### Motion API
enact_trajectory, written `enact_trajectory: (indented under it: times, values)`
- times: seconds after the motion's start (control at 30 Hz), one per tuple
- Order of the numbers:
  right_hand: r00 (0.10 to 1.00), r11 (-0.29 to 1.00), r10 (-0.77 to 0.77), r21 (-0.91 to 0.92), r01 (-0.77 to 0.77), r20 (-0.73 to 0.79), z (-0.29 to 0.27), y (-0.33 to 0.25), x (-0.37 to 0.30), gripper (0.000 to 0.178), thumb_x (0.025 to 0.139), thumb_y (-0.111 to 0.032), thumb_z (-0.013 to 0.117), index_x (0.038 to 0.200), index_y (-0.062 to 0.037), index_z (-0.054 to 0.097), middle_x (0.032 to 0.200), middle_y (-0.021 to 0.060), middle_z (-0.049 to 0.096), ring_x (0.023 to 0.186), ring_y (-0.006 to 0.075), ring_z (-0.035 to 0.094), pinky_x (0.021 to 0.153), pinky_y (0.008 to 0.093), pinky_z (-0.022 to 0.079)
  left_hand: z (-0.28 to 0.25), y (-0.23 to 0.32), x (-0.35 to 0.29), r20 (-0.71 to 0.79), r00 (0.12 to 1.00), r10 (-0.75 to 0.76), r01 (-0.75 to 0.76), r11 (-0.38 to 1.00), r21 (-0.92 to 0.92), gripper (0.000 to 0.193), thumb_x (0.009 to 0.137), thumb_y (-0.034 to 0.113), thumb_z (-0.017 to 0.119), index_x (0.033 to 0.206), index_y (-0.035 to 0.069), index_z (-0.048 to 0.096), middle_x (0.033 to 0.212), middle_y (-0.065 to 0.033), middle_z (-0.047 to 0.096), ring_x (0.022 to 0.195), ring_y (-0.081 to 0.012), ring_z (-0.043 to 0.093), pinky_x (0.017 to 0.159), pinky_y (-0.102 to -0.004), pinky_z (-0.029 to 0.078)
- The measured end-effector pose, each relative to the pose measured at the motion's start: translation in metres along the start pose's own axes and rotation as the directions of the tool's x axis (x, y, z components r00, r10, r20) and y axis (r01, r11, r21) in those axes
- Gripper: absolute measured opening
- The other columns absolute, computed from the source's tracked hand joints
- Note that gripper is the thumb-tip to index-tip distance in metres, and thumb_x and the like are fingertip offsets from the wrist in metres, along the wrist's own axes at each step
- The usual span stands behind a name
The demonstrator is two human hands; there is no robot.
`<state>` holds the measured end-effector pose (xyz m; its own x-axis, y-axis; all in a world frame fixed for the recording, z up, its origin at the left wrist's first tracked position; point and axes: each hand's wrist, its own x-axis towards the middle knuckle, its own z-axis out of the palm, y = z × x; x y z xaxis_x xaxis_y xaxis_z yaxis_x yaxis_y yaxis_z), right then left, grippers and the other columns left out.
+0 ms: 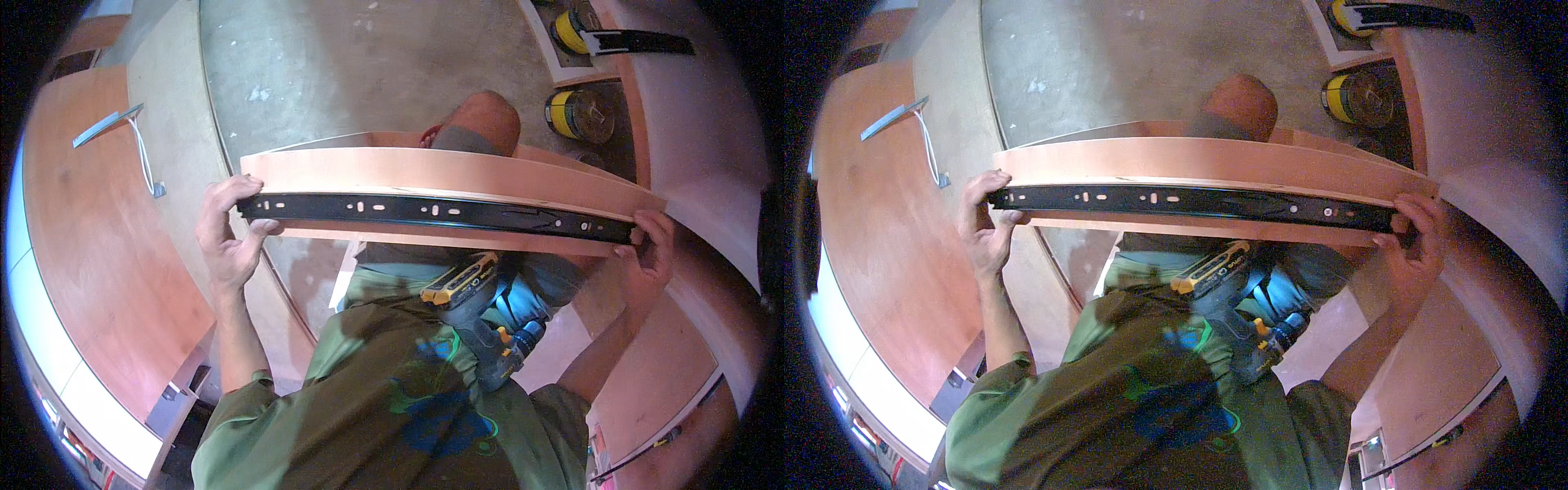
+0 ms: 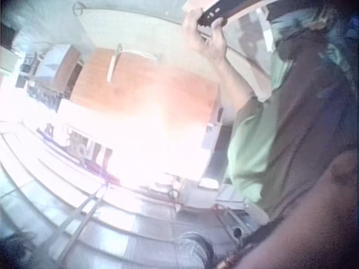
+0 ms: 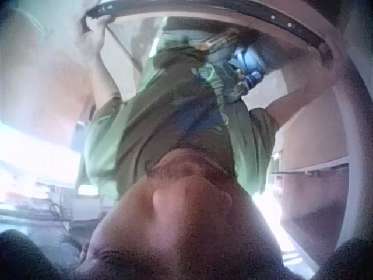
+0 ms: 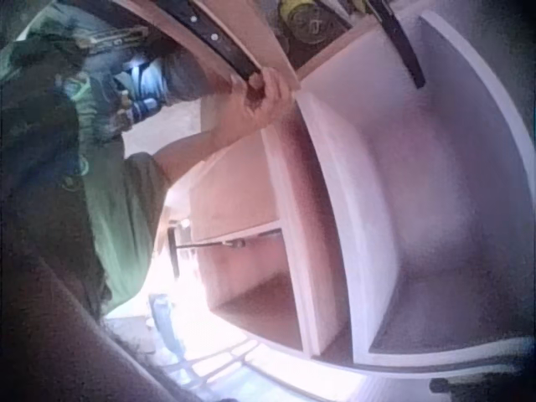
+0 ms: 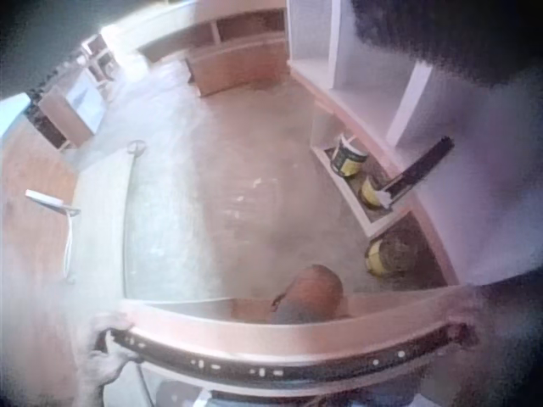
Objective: The person measures and marks a wooden drawer front with a pencil and metal ruler, then uses a cordless drill to attach a metal drawer slide to the drawer front. The person remains seated on the floor throughout the process.
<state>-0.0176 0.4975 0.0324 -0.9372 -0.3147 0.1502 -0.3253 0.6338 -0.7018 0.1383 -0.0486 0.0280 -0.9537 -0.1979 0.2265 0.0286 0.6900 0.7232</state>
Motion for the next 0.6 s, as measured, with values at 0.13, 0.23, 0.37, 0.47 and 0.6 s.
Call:
enact_trajectory:
  times: [0.13, 0.23, 0.37, 0.47, 0.6]
  values:
    - [0.999, 0.999, 0.047, 0.023, -0.047, -0.008, 0.0, 0.005, -0.003, 0.052, 0.07, 0.003, 0.082, 0.12, -0.0056, 0.069, 0.128, 0.0086, 0.062, 0.116, 0.0232, 0.06, 0.094, 0.0319, 0.051, -0.005, 0.004, 0.001, 0.009, 1.0, -0.02, 0.02, 1.0, -0.008, 0.044, 0.074, 0.014, 0.089, 0.112, 0.002, 0.069, 0.11, -0.0147, 0.071, 0.106, -0.0293, 0.068, 0.091, -0.0393, 0.054]
    - [0.992, 0.987, 0.123, 0.106, -0.122, -0.003, -0.007, 0.022, -0.011, 0.055, 0.07, 0.002, 0.083, 0.123, -0.0063, 0.069, 0.129, 0.0086, 0.062, 0.121, 0.0244, 0.058, 0.1, 0.0339, 0.05, -0.004, 0.007, 0.006, 0.018, 0.999, -0.036, 0.037, 0.998, -0.058, 0.045, 0.072, 0.012, 0.089, 0.111, 0.002, 0.07, 0.11, -0.015, 0.071, 0.107, -0.0296, 0.068, 0.092, -0.0398, 0.054]
    - [1.0, 0.999, -0.011, -0.051, 0.012, 0.027, -0.009, 0.032, -0.009, 0.059, 0.07, 0.002, 0.083, 0.127, -0.0067, 0.067, 0.133, 0.0092, 0.061, 0.126, 0.0269, 0.057, 0.108, 0.0379, 0.048, -0.009, 0.007, 0.003, 0.035, 0.993, -0.111, 0.115, 0.985, -0.127, 0.045, 0.073, 0.011, 0.089, 0.113, 0.001, 0.071, 0.117, -0.0153, 0.07, 0.11, -0.0257, 0.068, 0.093, -0.0364, 0.057]
    - [0.999, 0.999, -0.017, -0.03, 0.019, 0.04, -0.009, 0.033, -0.007, 0.061, 0.07, 0.003, 0.083, 0.128, -0.0065, 0.066, 0.135, 0.01, 0.061, 0.13, 0.0285, 0.055, 0.112, 0.0403, 0.046, -0.011, 0.005, 0.003, 0.055, 0.99, -0.133, 0.14, 0.979, -0.151, 0.043, 0.074, 0.008, 0.087, 0.114, 0.001, 0.071, 0.121, -0.0138, 0.068, 0.114, -0.0239, 0.067, 0.096, -0.0351, 0.057]
    - [1.0, 1.0, 0.008, 0.02, -0.008, 0.004, -0.003, 0.031, -0.008, 0.061, 0.071, 0.004, 0.084, 0.128, -0.0056, 0.066, 0.134, 0.0108, 0.062, 0.13, 0.0291, 0.055, 0.113, 0.0411, 0.045, -0.014, 0.011, 0.006, 0.1, 0.967, -0.236, 0.255, 0.923, -0.287, 0.041, 0.076, 0.002, 0.084, 0.115, 0.001, 0.071, 0.127, -0.0127, 0.065, 0.118, -0.0235, 0.065, 0.1, -0.0363, 0.056]
